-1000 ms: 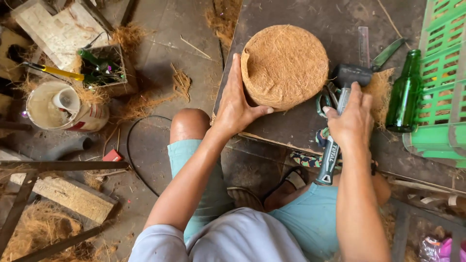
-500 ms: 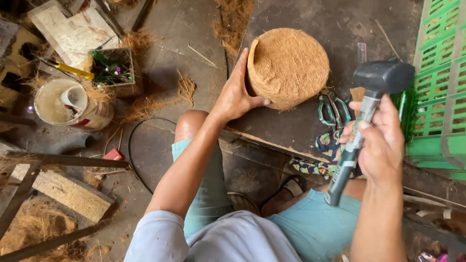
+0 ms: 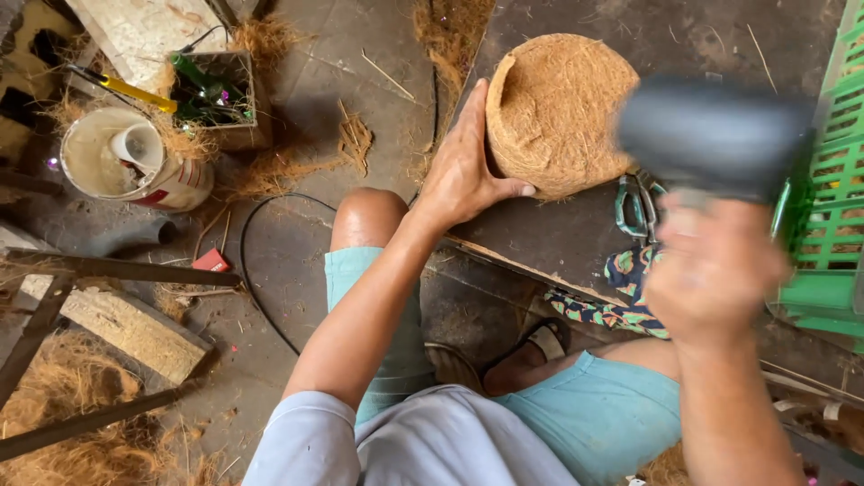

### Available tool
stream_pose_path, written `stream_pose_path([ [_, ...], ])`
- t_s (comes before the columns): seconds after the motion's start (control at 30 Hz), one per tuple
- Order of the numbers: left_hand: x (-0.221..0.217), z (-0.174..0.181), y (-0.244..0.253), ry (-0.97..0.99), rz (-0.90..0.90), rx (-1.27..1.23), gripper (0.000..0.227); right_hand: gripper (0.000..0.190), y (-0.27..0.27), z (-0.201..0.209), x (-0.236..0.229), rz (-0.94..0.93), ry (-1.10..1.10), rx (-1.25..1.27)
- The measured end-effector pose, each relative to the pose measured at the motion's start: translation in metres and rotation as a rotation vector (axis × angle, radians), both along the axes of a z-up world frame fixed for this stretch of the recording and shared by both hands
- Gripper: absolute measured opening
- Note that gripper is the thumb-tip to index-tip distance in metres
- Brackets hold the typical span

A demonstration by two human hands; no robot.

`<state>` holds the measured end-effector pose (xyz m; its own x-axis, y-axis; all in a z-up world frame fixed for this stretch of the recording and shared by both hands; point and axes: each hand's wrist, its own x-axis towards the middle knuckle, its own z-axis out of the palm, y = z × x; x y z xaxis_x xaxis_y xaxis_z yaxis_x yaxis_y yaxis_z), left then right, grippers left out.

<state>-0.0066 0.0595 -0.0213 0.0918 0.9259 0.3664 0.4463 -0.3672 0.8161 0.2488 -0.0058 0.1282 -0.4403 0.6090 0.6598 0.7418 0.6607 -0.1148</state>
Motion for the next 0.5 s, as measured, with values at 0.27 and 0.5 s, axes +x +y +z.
stream_pose_path([
  [0.27,-0.004,0.005,-0.001,0.023,0.018,0.028,0.133,0.037,0.017,0.035,-0.022,-0.095,-0.187,-0.264],
  [0.5,0.001,-0.009,0.002,0.004,0.014,0.038,0.137,0.049,0.035,0.035,-0.063,-0.328,-0.479,-0.719],
])
